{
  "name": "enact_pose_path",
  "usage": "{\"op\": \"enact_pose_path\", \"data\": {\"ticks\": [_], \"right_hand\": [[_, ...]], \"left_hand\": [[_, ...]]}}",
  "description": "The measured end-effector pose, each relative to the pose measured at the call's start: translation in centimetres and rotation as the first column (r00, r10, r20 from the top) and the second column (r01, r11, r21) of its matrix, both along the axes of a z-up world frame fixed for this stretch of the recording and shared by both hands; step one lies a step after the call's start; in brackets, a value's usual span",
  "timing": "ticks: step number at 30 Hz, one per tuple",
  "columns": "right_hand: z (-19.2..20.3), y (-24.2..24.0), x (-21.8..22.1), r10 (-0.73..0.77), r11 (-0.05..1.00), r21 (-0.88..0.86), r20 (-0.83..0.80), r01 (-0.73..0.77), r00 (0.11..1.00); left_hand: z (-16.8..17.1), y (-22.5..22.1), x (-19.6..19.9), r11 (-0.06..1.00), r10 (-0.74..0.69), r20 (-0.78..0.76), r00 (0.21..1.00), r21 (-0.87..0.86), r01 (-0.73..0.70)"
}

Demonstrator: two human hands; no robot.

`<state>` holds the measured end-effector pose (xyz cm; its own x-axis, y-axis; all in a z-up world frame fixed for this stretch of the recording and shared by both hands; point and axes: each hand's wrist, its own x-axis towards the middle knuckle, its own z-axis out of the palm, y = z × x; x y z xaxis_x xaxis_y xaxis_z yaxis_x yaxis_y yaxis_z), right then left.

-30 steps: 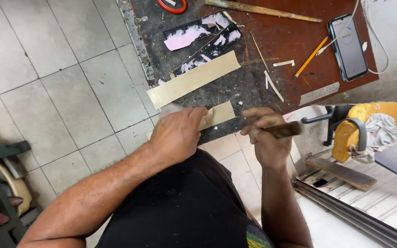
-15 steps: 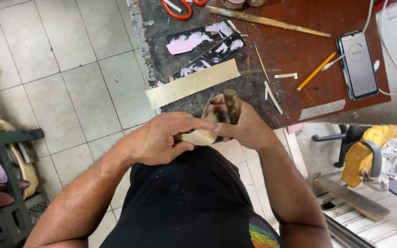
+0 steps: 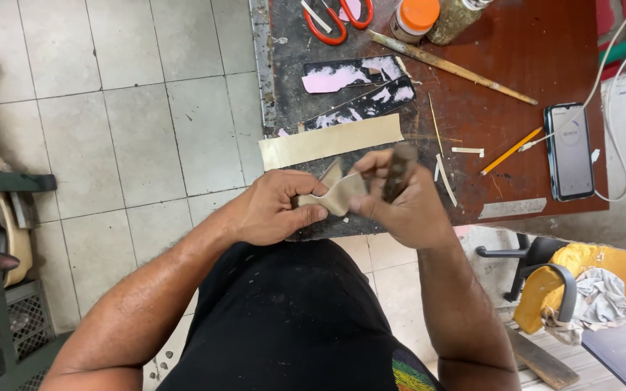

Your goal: Repairing a shoe by cutting and applying new material to the straps using a knife and adhesive strips

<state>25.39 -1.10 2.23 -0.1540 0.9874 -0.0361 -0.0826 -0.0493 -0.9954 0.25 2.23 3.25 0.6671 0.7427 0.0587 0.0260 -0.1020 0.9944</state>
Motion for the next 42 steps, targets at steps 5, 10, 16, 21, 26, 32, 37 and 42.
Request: {"op": "enact_pose_path", "data": {"ticks": [5, 10, 16, 21, 26, 32, 37, 42], "right_hand": [[0.5, -0.2, -2.3, -0.034, 0.997, -0.06, 0.036, 0.037, 0.999], [0.6, -0.8, -3.6, -0.102, 0.995, 0.005, 0.172, 0.103, 0.98], [0.0, -1.2, -5.3, -0.154, 0.988, 0.013, 0.181, 0.154, 0.971], [-1.3, -1.1, -3.3, -0.304, 0.927, 0.313, 0.309, 0.205, 0.901], [2.3, -3.9, -2.7, -0.28, 0.845, 0.513, 0.182, 0.152, 0.943], [-0.3, -6.3, -5.2, -0.164, 0.905, 0.326, -0.329, 0.275, 0.93], [0.1, -6.5, -7.2, -0.267, 0.872, 0.344, -0.26, 0.347, 0.928], [0.3, -6.8, -7.7, -0.344, 0.841, 0.382, -0.17, 0.383, 0.924]], "left_hand": [[0.5, 0.0, -1.5, 0.977, -0.005, 0.012, 1.0, -0.212, 0.008], [-1.0, 0.4, -2.7, 0.928, -0.036, -0.021, 0.999, -0.371, 0.025], [-1.7, 0.6, -3.6, 0.9, -0.073, 0.002, 0.997, -0.43, 0.067], [-2.3, 0.6, -4.0, 0.931, 0.129, -0.035, 0.991, -0.34, -0.133], [-3.9, 0.2, -3.6, 0.907, 0.298, -0.077, 0.951, -0.286, -0.308], [-1.7, -0.5, -2.3, 0.889, 0.32, -0.05, 0.946, -0.33, -0.318], [-1.2, -1.0, -2.0, 0.917, 0.287, -0.018, 0.958, -0.283, -0.281], [-0.2, -1.5, -1.5, 0.952, 0.263, 0.013, 0.965, -0.167, -0.257]]}}
